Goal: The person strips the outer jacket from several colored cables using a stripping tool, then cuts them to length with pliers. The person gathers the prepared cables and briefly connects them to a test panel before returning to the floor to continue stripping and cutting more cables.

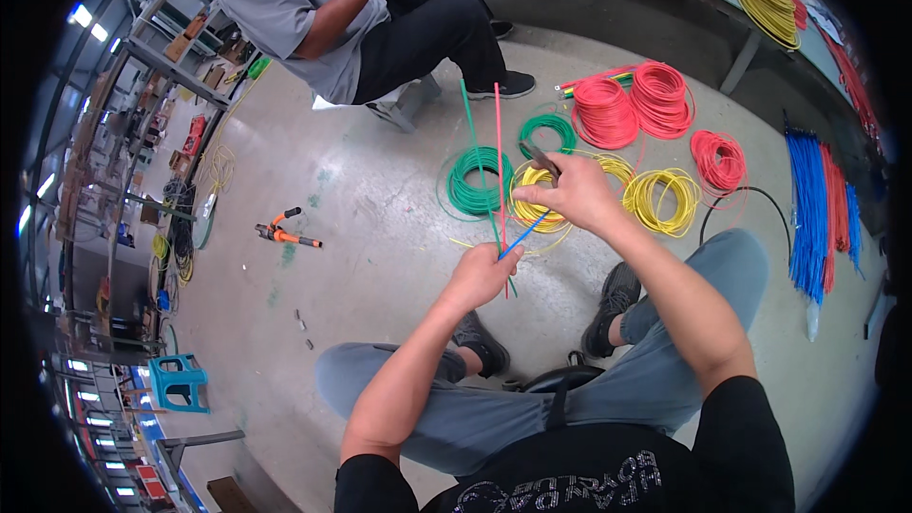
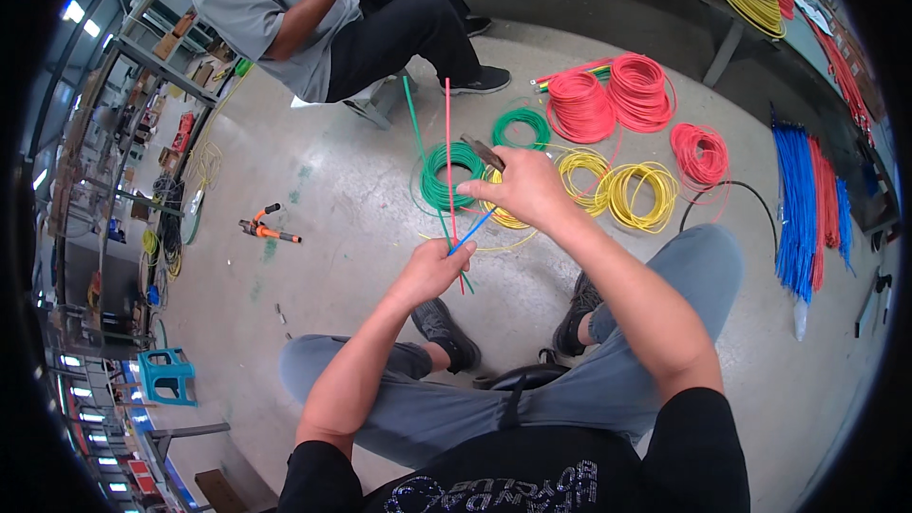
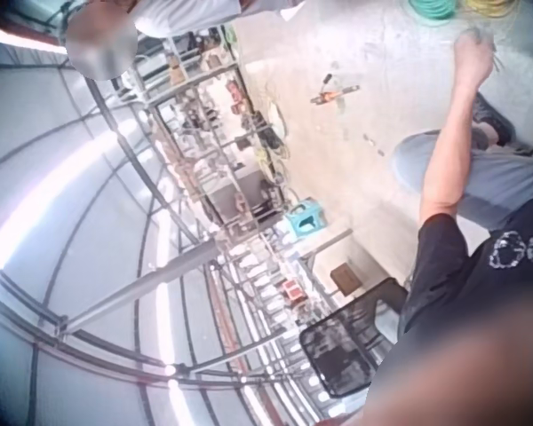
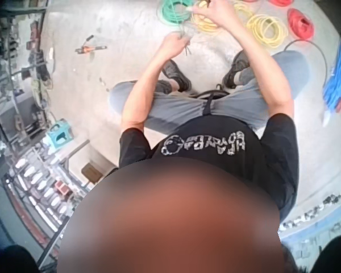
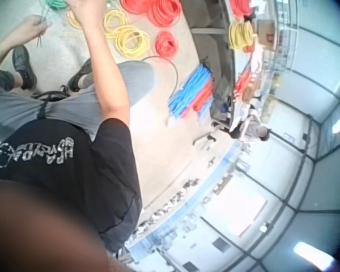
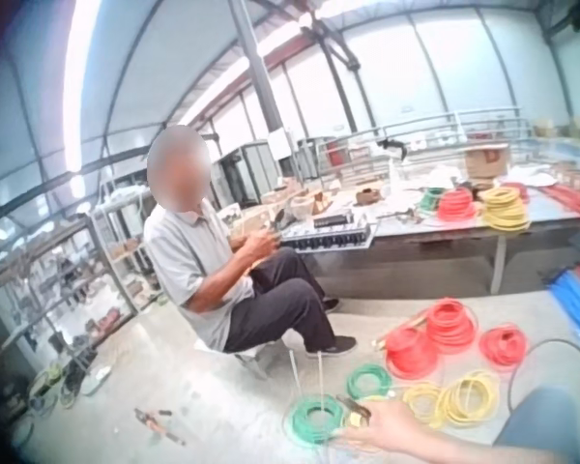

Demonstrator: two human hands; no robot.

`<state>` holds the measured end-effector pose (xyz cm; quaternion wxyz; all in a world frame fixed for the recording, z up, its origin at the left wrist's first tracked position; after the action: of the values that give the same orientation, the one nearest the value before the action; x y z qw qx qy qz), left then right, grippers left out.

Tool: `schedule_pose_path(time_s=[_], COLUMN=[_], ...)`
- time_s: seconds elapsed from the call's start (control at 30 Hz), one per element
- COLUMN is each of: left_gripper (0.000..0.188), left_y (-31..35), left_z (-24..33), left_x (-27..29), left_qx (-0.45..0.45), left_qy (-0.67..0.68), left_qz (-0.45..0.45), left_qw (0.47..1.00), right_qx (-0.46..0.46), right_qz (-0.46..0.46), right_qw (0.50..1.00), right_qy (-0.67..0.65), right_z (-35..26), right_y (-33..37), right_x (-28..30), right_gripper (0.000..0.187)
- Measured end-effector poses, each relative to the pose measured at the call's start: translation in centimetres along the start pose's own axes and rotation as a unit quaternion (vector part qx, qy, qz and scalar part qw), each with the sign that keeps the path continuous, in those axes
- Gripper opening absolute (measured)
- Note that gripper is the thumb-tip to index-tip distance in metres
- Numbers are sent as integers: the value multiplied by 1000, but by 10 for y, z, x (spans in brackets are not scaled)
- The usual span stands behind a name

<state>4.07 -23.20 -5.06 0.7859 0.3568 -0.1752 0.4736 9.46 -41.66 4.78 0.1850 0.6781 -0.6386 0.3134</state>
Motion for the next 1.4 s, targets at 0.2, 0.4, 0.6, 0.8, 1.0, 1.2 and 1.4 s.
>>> schedule_pose_path(time_s=[0.2,0.4,0.6,0.8,1.0,1.2,1.4], left_gripper=[48,46,44,41,48,40,24], left_y=[16,24,31,37,11,3,-10], left_z=[13,6,14,22,39,62,48], left_x=[-40,-57,-52,2,35,-11,-13], left_qx=[23,-5,-26,5,26,-14,-4], left_qy=[-92,-52,97,154,394,543,543], left_qz=[-93,-116,-158,-111,-24,-101,-32], left_qw=[991,992,982,982,919,834,839], right_qx=[43,-98,-176,-154,-154,-66,-94], right_qz=[-73,-140,-154,-58,-165,-251,-204], right_qw=[994,962,897,890,915,893,905], right_qy=[-62,-214,-375,-426,-335,-368,-361], right_z=[13,45,55,77,42,-1,14], right_y=[29,46,50,31,51,73,74], right_x=[-48,-81,-67,-5,-28,-84,-88], right_gripper=[57,30,28,29,32,30,30])
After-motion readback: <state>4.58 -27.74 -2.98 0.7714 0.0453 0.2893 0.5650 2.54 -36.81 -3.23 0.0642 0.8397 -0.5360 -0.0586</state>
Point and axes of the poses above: each hand's wrist, its own y-axis away from the middle knuckle, its own x-axis out of the back of the hand, z = x × y, the point moved 10 cm from there along -y, towards the middle knuckle, and after that the axes turned 4 degrees about x, right-handed, at the moved point
